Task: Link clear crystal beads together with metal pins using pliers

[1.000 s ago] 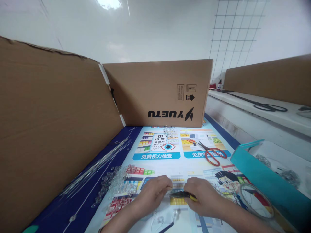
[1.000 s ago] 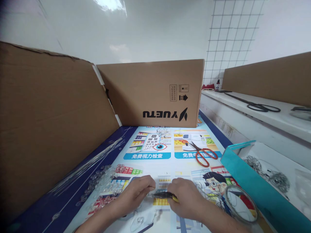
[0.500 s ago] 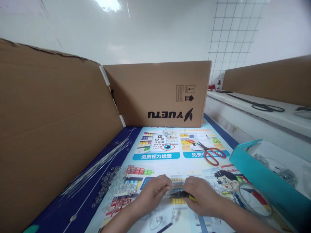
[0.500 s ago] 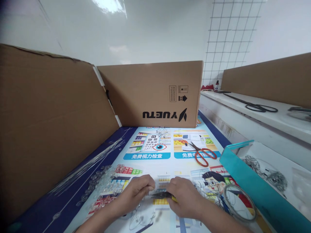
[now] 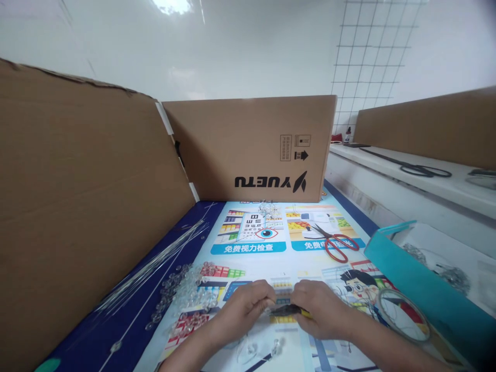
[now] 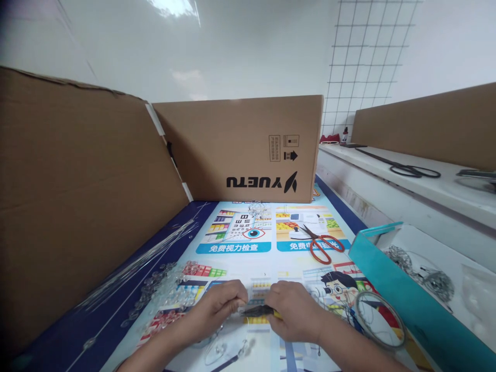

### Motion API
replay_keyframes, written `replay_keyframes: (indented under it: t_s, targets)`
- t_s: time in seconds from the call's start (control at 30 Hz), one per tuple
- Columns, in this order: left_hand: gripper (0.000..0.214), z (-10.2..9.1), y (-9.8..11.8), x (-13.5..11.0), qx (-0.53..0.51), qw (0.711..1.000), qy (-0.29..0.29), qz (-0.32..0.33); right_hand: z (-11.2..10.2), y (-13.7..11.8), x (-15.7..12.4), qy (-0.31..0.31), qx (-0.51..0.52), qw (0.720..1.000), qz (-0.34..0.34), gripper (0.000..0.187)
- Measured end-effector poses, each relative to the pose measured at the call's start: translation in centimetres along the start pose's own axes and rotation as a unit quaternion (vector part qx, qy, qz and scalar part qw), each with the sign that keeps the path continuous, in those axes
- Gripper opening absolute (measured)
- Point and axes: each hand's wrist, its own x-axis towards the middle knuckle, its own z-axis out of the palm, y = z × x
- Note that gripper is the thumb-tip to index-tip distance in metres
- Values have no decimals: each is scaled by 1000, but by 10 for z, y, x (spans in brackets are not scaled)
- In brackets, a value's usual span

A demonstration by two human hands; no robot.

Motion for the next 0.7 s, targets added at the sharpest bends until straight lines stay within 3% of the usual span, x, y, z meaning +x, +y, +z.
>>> replay_keyframes:
  t_s: [0.33, 0.7]
  targets:
    - [14, 2, -2, 1, 102, 992, 52, -46, -8, -1, 1, -4, 49, 989, 141, 11]
    - [12, 3, -3, 2, 114, 990, 66, -58, -11, -3, -1, -18, 50, 984, 172, 13]
